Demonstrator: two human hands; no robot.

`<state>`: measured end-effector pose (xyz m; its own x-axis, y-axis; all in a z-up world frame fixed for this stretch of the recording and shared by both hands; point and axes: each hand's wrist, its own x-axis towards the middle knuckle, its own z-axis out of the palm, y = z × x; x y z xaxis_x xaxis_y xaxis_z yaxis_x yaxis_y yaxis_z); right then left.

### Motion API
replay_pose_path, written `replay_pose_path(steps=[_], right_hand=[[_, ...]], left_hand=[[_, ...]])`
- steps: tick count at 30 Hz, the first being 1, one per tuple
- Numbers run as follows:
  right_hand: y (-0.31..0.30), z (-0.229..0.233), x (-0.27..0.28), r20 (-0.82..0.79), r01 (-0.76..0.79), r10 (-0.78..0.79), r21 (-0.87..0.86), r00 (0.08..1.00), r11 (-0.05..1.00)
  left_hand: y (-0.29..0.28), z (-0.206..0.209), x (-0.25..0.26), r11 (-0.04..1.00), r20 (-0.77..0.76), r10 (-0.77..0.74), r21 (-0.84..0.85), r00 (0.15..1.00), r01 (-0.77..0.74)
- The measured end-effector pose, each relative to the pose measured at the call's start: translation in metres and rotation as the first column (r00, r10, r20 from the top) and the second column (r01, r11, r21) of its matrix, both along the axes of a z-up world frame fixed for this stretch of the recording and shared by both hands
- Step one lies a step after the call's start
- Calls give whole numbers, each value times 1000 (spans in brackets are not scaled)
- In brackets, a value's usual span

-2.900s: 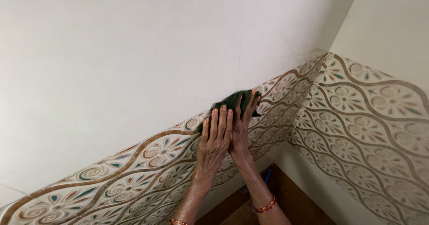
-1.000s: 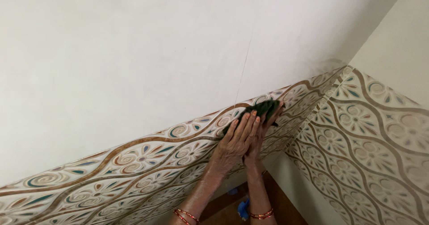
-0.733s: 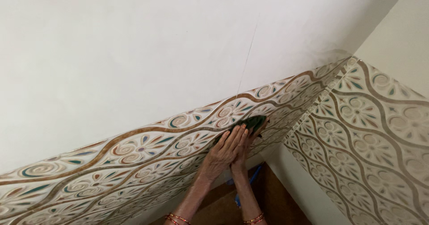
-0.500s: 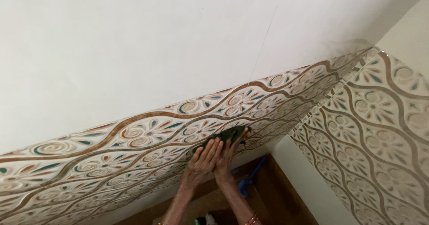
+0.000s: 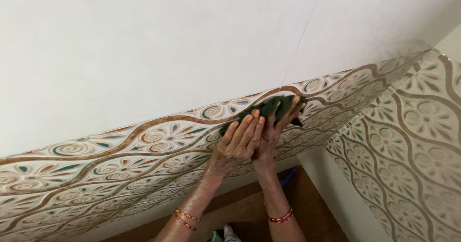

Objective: The person wipes a tiled wall with a green cloth, moving horizontally along the decorative border and the white tiles above. The hands repeatedly rub the surface in a back-and-forth motion to clean the area.

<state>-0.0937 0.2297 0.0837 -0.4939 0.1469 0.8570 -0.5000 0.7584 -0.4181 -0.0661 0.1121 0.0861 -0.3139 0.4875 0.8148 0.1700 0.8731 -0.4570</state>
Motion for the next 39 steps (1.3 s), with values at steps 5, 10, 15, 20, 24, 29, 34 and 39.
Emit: replay_pose_path(steps=[5, 10, 15, 20, 24, 29, 34, 39], right_hand=[[11, -11, -7, -46, -32, 27, -118, 999, 993], [13, -87, -7, -5, -63, 63, -175, 998, 983], [18, -219, -18, 56, 39, -42, 47, 998, 998], [-6, -295, -5, 196, 72, -81, 52, 977, 996], [-41, -278, 34, 296, -24, 3, 65, 955, 998], [-101, -197, 71, 80, -185, 187, -36, 979, 982], [-160, -151, 89, 178, -189, 194, -42, 965, 981], [-191, -99, 96, 106, -190, 189, -8, 976, 982]], left_hand=[[15, -4, -4, 997, 58, -32, -64, 998, 36], [8, -41, -1, 987, 99, -54, -144, 994, 68], [-5, -78, 10, 980, 133, -52, -184, 990, 77], [-35, -107, 30, 958, 279, -57, -254, 959, 131], [-59, -129, 46, 973, 299, -47, -202, 953, 112], [-108, -156, 74, 995, 360, -35, -75, 932, 67], [-164, -158, 98, 998, 297, 34, 41, 954, -48], [-189, -130, 98, 984, 123, 157, 60, 980, -165]])
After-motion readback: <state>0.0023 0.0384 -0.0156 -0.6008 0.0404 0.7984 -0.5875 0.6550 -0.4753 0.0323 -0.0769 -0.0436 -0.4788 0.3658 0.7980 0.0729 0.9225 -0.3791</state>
